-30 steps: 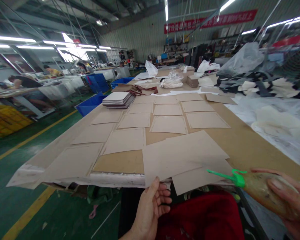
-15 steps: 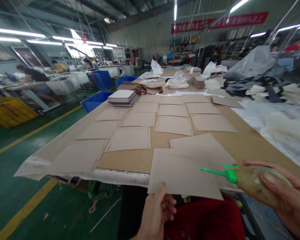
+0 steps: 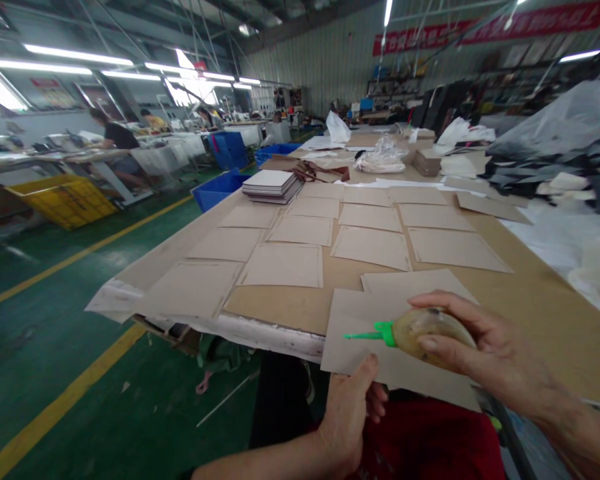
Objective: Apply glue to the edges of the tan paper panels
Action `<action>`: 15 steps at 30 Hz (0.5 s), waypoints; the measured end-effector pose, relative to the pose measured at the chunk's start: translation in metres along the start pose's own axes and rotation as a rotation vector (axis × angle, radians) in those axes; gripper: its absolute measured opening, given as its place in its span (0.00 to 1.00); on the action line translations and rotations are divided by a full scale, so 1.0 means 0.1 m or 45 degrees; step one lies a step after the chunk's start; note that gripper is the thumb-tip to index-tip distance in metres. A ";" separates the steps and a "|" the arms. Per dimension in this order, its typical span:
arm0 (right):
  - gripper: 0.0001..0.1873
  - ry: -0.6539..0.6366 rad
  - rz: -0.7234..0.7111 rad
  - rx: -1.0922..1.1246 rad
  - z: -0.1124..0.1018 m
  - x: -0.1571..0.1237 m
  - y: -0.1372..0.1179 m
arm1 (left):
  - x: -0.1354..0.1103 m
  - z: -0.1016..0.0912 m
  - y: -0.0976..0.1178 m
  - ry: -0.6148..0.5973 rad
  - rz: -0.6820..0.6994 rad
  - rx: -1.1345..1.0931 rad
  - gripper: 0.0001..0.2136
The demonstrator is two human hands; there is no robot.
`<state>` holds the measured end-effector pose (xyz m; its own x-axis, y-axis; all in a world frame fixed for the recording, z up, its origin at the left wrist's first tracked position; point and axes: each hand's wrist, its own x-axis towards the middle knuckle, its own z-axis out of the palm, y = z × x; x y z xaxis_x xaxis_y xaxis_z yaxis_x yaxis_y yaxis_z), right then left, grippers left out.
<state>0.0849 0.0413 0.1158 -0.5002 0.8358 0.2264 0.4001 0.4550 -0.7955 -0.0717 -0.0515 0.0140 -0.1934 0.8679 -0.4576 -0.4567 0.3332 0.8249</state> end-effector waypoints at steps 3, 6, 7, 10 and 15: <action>0.14 -0.140 -0.287 -0.123 0.15 0.19 -0.11 | 0.05 0.02 -0.03 -0.004 0.050 0.057 0.21; 0.11 -0.236 -0.430 -0.214 0.22 0.29 -0.17 | 0.09 0.04 -0.03 0.008 0.074 0.040 0.20; 0.10 -0.265 -0.444 -0.234 0.23 0.31 -0.19 | 0.09 0.05 -0.02 0.006 0.079 0.020 0.19; 0.09 -0.329 -0.455 -0.283 0.24 0.33 -0.23 | 0.11 0.07 -0.01 -0.005 0.089 -0.028 0.20; 0.08 -0.385 -0.502 -0.333 0.24 0.34 -0.30 | 0.12 0.10 -0.04 0.004 0.124 -0.080 0.18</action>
<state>0.0375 0.0487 0.1337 -0.8331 0.4791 0.2764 0.2961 0.8084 -0.5088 -0.0635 -0.0385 0.0086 -0.2418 0.8938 -0.3776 -0.4892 0.2238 0.8430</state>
